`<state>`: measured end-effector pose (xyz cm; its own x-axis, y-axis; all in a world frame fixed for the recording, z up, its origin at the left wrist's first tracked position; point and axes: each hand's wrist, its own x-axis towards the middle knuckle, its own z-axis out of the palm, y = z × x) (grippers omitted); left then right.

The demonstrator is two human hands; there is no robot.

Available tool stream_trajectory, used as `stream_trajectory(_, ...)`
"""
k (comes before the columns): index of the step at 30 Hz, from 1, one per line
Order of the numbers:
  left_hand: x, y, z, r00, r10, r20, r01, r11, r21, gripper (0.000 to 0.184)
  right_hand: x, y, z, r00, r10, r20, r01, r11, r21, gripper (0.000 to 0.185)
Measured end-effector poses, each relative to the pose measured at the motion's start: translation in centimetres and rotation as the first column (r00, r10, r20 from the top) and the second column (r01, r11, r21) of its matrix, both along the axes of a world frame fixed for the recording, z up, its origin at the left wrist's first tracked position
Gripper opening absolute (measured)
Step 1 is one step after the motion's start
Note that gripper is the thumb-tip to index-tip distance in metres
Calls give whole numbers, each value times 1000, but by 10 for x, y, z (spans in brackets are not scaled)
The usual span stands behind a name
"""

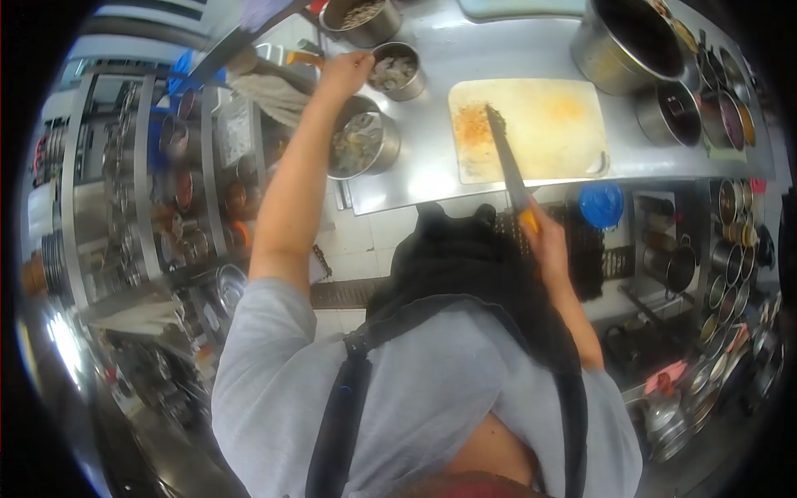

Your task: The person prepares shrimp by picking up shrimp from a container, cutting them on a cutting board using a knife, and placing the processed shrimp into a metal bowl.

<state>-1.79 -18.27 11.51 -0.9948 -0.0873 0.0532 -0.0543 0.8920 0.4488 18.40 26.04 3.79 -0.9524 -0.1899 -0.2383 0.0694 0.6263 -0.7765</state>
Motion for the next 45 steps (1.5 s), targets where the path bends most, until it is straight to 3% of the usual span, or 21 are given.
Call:
stream_trajectory(1,3,-18,2,1000,17,-25,-17,1000,-21,34,-1,-2,3,1000,19,-5,-19,1000,-4,57)
stream_trajectory(3,18,-46,8,970,24,244,-29,999,20,29,-2,-3,12,1000,0,3,0,1000,-10,57)
stream_trajectory(4,24,-53,0,970,32,239,-38,999,22,29,-3,-4,6,998,13,-68,-12,1000,12,58)
stream_trajectory(6,44,-63,-41,910,-130,394,220,956,-192,28,-1,-7,20,1000,9,-5,-9,1000,5,57)
stream_trajectory(7,56,-61,-86,862,-24,506,276,859,-430,25,-4,-11,30,998,0,58,0,1000,1,57)
stream_trajectory(9,64,-57,-115,871,46,488,180,896,-407,28,-5,-8,23,999,16,28,-16,1000,21,57)
stream_trajectory(11,71,-41,-124,919,177,352,-31,923,-383,26,-4,-3,13,1000,28,4,-28,999,43,57)
stream_trajectory(17,69,-33,-127,904,159,398,12,919,-395,33,-1,-8,14,1000,3,-13,-3,1000,2,53)
stream_trajectory(20,73,-32,-107,884,153,443,23,930,-367,38,1,-10,13,1000,-9,-23,10,998,61,56)
stream_trajectory(22,71,-25,-85,838,237,492,-44,927,-372,38,5,-9,10,979,14,-202,-9,1000,24,56)
stream_trajectory(25,64,-52,-85,866,200,459,-28,935,-355,37,5,-9,18,988,67,-140,-66,998,14,55)
stream_trajectory(26,63,-59,-81,868,187,460,-14,935,-355,37,5,-6,10,975,102,-197,-103,995,5,54)
stream_trajectory(28,68,-54,-49,945,168,281,-101,966,-237,32,2,-4,2,976,116,-184,-110,993,41,54)
stream_trajectory(31,66,-23,7,967,187,175,-167,978,-125,27,-9,0,-5,985,100,-142,-87,992,95,54)
stream_trajectory(34,51,17,18,993,77,94,-73,996,-46,29,-17,1,-2,991,22,-128,-7,993,114,53)
stream_trajectory(35,46,35,16,999,10,35,-10,1000,9,30,-19,2,1,989,-15,-146,32,993,114,51)
stream_trajectory(37,35,79,7,991,-92,98,84,993,85,31,-21,1,9,992,-24,-123,35,996,88,52)
stream_trajectory(42,29,155,-84,984,-174,49,175,984,-25,23,-10,-5,-6,995,-75,-59,72,996,-60,50)
stream_trajectory(44,35,160,-127,965,-250,73,254,966,-51,31,-4,-4,-26,996,-71,-46,68,996,-64,53)
stream_trajectory(45,39,163,-126,962,-263,80,267,962,-51,31,-1,-4,-27,996,-85,-39,82,995,-65,53)
